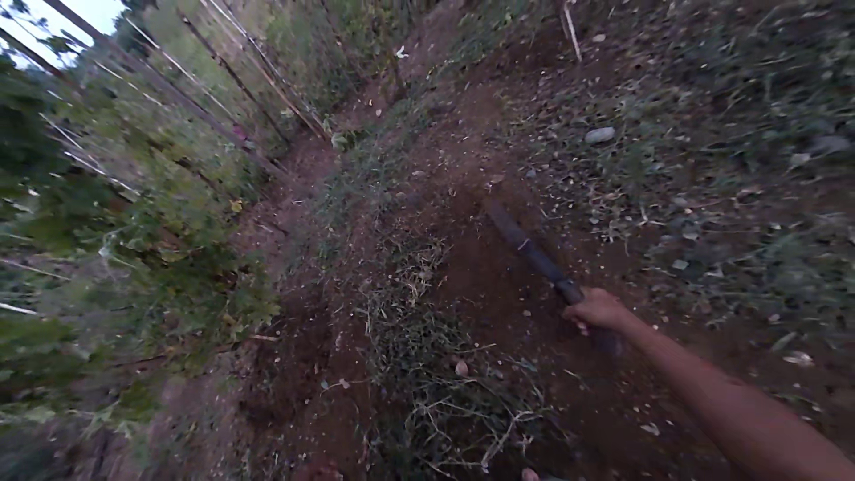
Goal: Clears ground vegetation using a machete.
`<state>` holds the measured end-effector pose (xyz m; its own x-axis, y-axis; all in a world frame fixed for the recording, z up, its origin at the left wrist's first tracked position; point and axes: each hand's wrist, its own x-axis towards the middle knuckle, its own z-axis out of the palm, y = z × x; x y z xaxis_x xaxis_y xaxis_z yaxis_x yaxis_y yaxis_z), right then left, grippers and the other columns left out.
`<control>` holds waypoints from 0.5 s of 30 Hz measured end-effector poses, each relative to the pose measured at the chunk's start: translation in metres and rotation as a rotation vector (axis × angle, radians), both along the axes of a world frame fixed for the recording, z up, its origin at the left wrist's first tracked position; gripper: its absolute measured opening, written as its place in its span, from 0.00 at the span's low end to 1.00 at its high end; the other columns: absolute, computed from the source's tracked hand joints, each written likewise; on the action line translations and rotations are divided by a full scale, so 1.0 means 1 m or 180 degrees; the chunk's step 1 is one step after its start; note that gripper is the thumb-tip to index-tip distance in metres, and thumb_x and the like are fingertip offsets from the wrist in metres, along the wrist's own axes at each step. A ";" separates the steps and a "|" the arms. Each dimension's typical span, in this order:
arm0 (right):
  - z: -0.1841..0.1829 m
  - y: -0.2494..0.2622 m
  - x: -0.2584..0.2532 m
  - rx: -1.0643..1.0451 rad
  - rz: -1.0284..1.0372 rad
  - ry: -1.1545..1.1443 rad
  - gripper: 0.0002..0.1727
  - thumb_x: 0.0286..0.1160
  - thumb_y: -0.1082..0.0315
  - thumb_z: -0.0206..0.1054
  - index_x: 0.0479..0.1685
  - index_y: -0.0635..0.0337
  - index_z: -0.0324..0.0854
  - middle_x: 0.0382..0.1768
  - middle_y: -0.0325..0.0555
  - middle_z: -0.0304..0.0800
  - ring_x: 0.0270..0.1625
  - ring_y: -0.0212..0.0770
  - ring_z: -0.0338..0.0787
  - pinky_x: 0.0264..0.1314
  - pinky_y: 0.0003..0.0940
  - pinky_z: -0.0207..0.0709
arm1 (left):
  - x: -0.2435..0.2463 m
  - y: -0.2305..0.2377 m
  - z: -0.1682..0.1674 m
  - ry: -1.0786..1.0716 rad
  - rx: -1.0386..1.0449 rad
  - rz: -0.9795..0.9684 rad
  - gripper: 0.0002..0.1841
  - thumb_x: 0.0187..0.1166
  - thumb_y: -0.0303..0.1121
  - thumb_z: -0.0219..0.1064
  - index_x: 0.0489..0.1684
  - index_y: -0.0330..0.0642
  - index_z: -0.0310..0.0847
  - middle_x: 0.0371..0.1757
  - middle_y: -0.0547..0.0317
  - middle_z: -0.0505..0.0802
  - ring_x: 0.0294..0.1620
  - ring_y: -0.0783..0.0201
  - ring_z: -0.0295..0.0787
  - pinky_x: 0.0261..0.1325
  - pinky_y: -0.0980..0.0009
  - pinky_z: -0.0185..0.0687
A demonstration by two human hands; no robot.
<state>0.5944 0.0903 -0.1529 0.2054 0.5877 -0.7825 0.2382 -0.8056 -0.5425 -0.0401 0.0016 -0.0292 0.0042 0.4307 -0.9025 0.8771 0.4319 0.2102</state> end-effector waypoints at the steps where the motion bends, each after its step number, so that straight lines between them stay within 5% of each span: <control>1: 0.004 0.002 0.005 0.0048 -0.0252 0.0018 0.18 0.82 0.73 0.66 0.66 0.69 0.72 0.26 0.44 0.77 0.19 0.33 0.79 0.27 0.30 0.81 | -0.002 -0.002 -0.005 -0.0031 0.0029 0.0057 0.25 0.89 0.40 0.61 0.78 0.31 0.74 0.73 0.35 0.85 0.75 0.44 0.82 0.81 0.49 0.71; 5: -0.003 0.032 -0.021 0.0574 -0.1873 0.0523 0.18 0.81 0.74 0.64 0.66 0.70 0.68 0.26 0.42 0.76 0.21 0.34 0.81 0.30 0.31 0.84 | -0.002 -0.009 -0.011 -0.0107 -0.0078 0.0128 0.25 0.88 0.39 0.63 0.78 0.32 0.73 0.74 0.37 0.84 0.74 0.46 0.81 0.79 0.50 0.72; 7: -0.020 0.039 -0.056 0.0697 -0.2145 0.0701 0.19 0.78 0.75 0.65 0.64 0.69 0.68 0.26 0.42 0.79 0.20 0.35 0.83 0.29 0.32 0.86 | -0.008 -0.015 -0.012 -0.0159 -0.0073 0.0173 0.24 0.88 0.37 0.63 0.77 0.32 0.74 0.73 0.36 0.84 0.74 0.45 0.82 0.80 0.50 0.72; 9: -0.035 0.026 -0.089 0.0468 -0.1324 0.0582 0.19 0.73 0.76 0.67 0.62 0.72 0.72 0.27 0.46 0.83 0.21 0.38 0.85 0.31 0.35 0.87 | -0.013 -0.018 -0.014 -0.0140 -0.0094 0.0181 0.23 0.88 0.37 0.62 0.76 0.31 0.75 0.72 0.35 0.85 0.74 0.44 0.82 0.80 0.50 0.72; 11: -0.033 0.010 -0.106 0.0024 -0.0097 0.0448 0.24 0.76 0.75 0.67 0.70 0.70 0.69 0.32 0.49 0.82 0.24 0.40 0.85 0.33 0.38 0.86 | -0.016 -0.018 -0.014 -0.0062 -0.0125 0.0218 0.23 0.88 0.37 0.63 0.76 0.31 0.75 0.71 0.35 0.85 0.73 0.44 0.83 0.80 0.50 0.72; 15: -0.019 -0.007 -0.074 -0.0166 0.0933 -0.0053 0.27 0.79 0.70 0.68 0.75 0.67 0.69 0.38 0.55 0.85 0.29 0.44 0.87 0.39 0.43 0.86 | -0.014 -0.010 -0.017 0.0010 -0.0193 0.0012 0.24 0.89 0.41 0.61 0.78 0.35 0.75 0.72 0.37 0.85 0.73 0.44 0.82 0.80 0.48 0.72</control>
<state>0.5202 0.0832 -0.1721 0.0459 0.5831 -0.8111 0.4734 -0.7277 -0.4963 -0.0537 -0.0083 -0.0466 0.0000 0.3751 -0.9270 0.8761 0.4470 0.1809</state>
